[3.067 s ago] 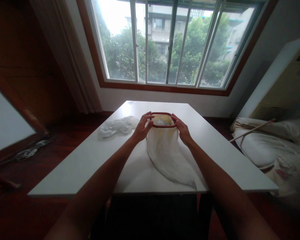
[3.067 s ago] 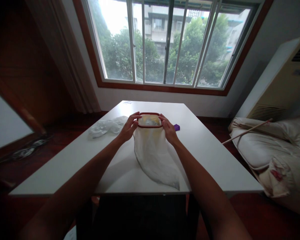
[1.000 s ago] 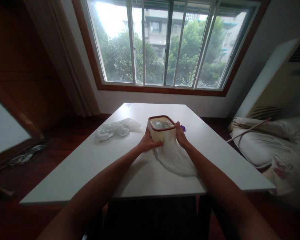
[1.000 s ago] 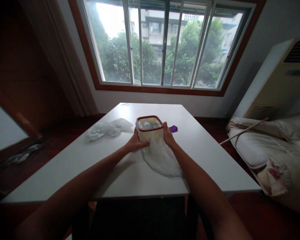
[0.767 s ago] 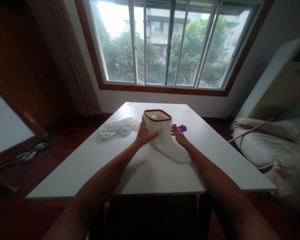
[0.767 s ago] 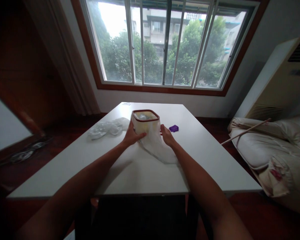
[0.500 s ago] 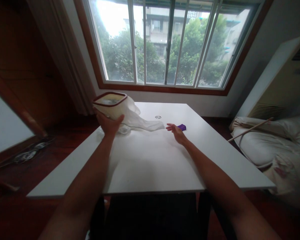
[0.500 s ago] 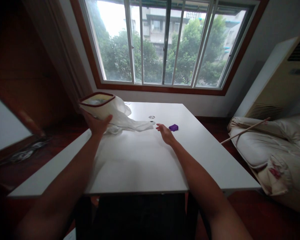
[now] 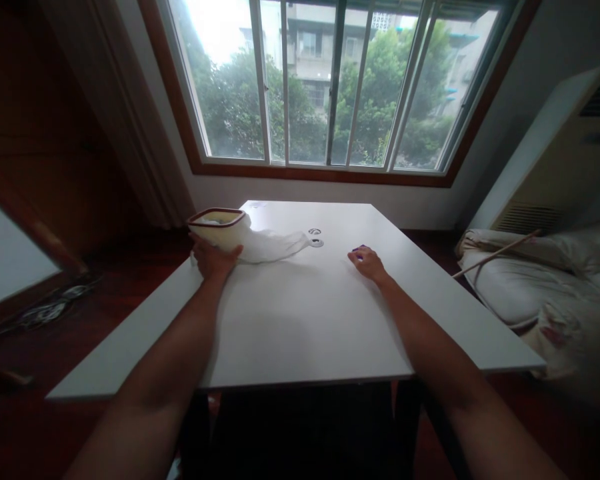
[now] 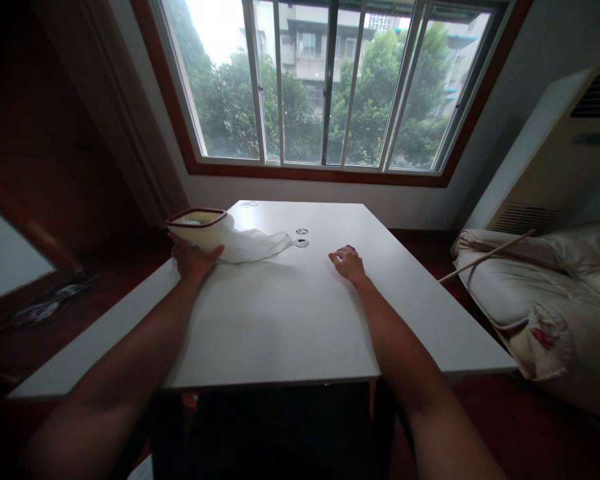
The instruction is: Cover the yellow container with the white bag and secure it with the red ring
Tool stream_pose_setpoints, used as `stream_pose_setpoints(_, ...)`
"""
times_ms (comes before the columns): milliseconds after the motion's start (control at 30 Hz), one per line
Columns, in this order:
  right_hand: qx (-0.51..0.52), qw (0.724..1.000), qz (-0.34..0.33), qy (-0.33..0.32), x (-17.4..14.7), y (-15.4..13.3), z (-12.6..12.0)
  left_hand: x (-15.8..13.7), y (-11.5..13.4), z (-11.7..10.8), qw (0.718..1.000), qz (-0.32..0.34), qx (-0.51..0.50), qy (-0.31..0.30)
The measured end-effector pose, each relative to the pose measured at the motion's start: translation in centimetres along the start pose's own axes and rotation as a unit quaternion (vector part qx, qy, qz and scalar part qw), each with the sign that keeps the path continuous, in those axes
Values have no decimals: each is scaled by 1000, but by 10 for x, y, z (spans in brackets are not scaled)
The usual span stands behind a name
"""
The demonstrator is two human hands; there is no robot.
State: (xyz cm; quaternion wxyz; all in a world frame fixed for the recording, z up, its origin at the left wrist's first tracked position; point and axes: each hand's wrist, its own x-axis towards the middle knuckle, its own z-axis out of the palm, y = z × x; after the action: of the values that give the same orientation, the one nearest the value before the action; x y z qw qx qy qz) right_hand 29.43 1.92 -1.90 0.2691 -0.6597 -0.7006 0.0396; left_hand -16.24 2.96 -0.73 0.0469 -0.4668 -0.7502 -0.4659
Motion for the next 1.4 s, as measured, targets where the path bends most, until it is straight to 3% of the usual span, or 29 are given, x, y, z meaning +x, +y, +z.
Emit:
stream_pose_setpoints(133, -47, 996, 77, -16, 1, 7, 1, 1, -2, 8, 997, -18, 20, -72)
stream_pose_setpoints(333, -54, 991, 100, -63, 0, 11, 3, 7, -3, 8, 990, -57, 22, -125)
stream_pose_setpoints(433, -60, 992, 85, -78, 1, 12, 3, 13, 1, -8, 998, -25, -11, -52)
stream_pose_setpoints(533, -83, 991, 65, -84, 0, 9, 1, 14, 18, -26, 993, 86, -39, 67)
stream_pose_setpoints(600, -101, 990, 53, -86, 0, 7, -1, 5, 37, -32, 982, 153, -75, 86)
stream_pose_setpoints(767, -92, 991, 24, -92, -1, -2, -4, -53, 95, -19, 947, 283, -90, -119)
stream_pose_setpoints(900, 8, 990, -64, -125, -5, -19, -4, -102, 119, -2, 873, 379, -50, -303)
stream_pose_setpoints(967, 86, 973, -142, -162, -13, -36, -3, -114, 121, 1, 843, 406, -37, -351)
stream_pose_setpoints(1067, 199, 926, -241, -213, -32, -69, -2, -120, 120, 1, 809, 429, -9, -403)
stream_pose_setpoints(1133, 246, 901, -286, -215, -45, -91, -2, -119, 120, -1, 790, 435, 15, -431)
stream_pose_setpoints(1200, 280, 885, -310, -205, -53, -106, -4, -114, 121, -4, 787, 428, 41, -443)
stream_pose_setpoints(1267, 286, 891, -300, -187, -56, -110, -7, -102, 121, -8, 800, 408, 71, -434)
stream_pose_setpoints(1400, 233, 928, -237, -166, -48, -94, -10, -52, 101, -26, 868, 301, 173, -355)
